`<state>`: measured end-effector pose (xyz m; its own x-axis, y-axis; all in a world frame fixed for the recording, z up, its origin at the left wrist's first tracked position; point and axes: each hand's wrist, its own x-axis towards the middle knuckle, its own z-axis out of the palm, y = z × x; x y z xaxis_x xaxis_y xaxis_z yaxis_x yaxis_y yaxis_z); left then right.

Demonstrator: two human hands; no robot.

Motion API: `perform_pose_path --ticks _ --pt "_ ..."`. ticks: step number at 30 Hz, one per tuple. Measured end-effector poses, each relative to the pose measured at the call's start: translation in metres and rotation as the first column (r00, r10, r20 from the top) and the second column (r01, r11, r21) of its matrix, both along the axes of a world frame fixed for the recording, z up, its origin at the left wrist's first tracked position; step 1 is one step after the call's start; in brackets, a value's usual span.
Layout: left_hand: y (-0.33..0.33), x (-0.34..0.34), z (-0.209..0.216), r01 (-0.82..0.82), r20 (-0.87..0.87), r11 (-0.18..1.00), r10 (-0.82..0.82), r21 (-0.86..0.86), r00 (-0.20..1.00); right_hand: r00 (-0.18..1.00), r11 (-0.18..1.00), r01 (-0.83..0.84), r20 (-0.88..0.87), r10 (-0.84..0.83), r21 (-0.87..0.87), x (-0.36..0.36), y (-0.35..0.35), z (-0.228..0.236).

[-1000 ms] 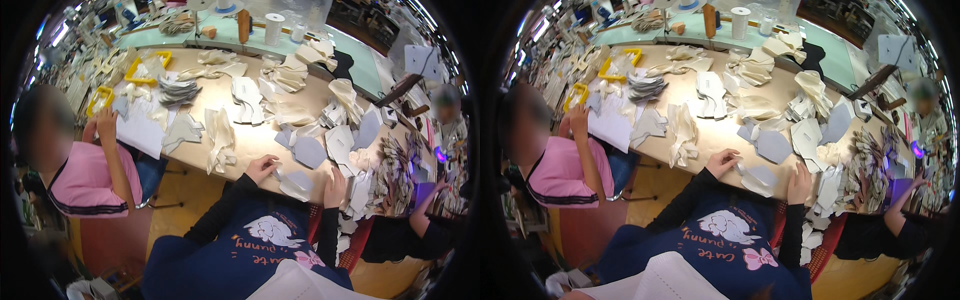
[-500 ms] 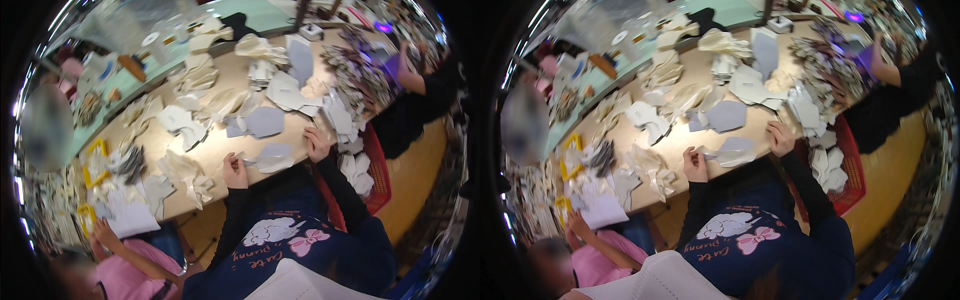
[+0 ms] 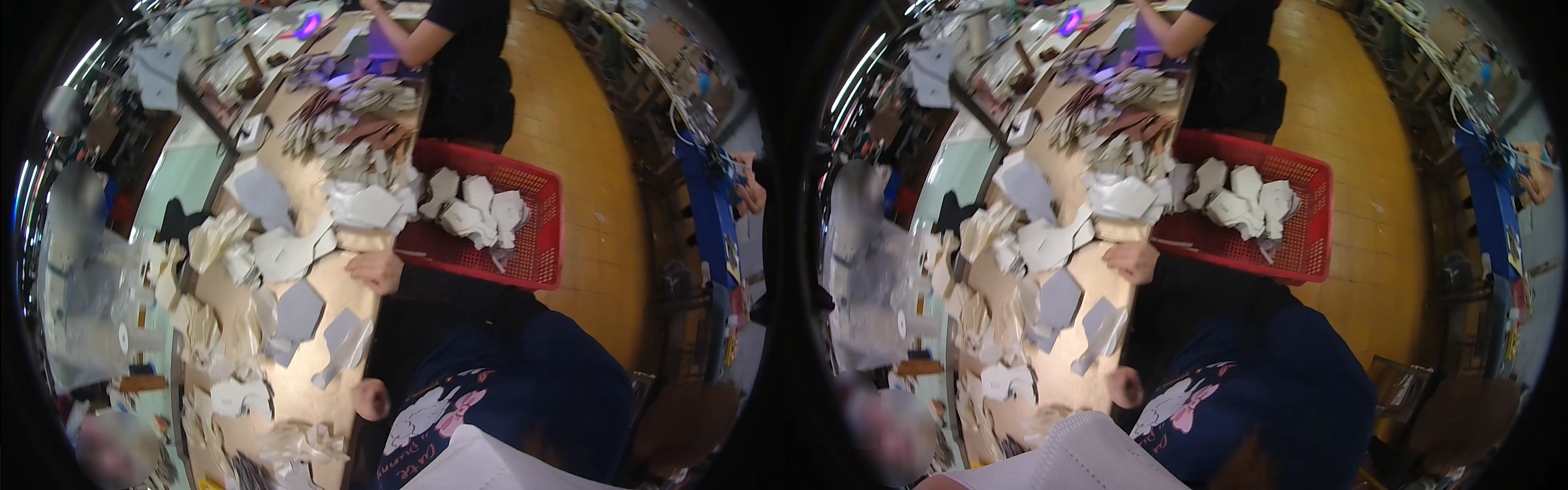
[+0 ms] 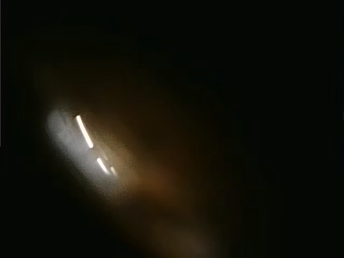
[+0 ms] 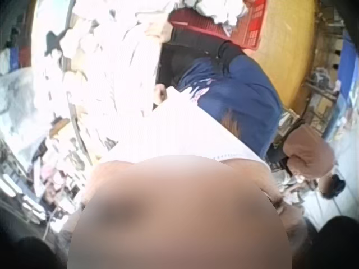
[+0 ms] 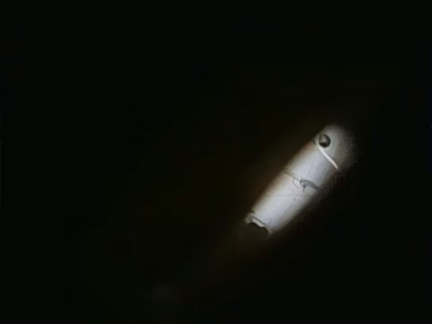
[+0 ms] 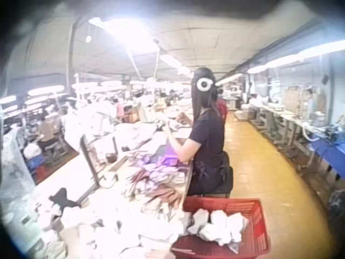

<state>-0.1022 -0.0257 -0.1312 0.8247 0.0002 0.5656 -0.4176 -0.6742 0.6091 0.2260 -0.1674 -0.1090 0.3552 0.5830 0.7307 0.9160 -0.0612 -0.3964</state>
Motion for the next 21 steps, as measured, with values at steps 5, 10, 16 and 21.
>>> perform_pose_path --ticks 5,10,16,21 --pt "0.005 -0.046 -0.058 -0.220 -0.464 0.970 0.150 -0.101 0.873 0.998 0.997 -0.054 0.019 0.053 0.057 0.001 0.000 0.002" --pt "0.019 0.018 -0.105 -0.693 -0.608 0.699 0.632 0.178 0.481 0.986 0.985 -0.162 0.040 0.160 0.056 0.006 -0.004 0.007" --pt "0.025 0.017 -0.093 -0.837 -0.624 0.450 0.761 0.313 0.176 0.983 0.984 -0.179 -0.042 0.179 -0.013 0.006 -0.007 0.015" --pt "0.017 0.005 -0.085 -0.874 -0.655 0.327 0.756 0.360 0.013 0.983 0.985 -0.169 -0.072 0.167 -0.015 0.004 -0.002 0.029"
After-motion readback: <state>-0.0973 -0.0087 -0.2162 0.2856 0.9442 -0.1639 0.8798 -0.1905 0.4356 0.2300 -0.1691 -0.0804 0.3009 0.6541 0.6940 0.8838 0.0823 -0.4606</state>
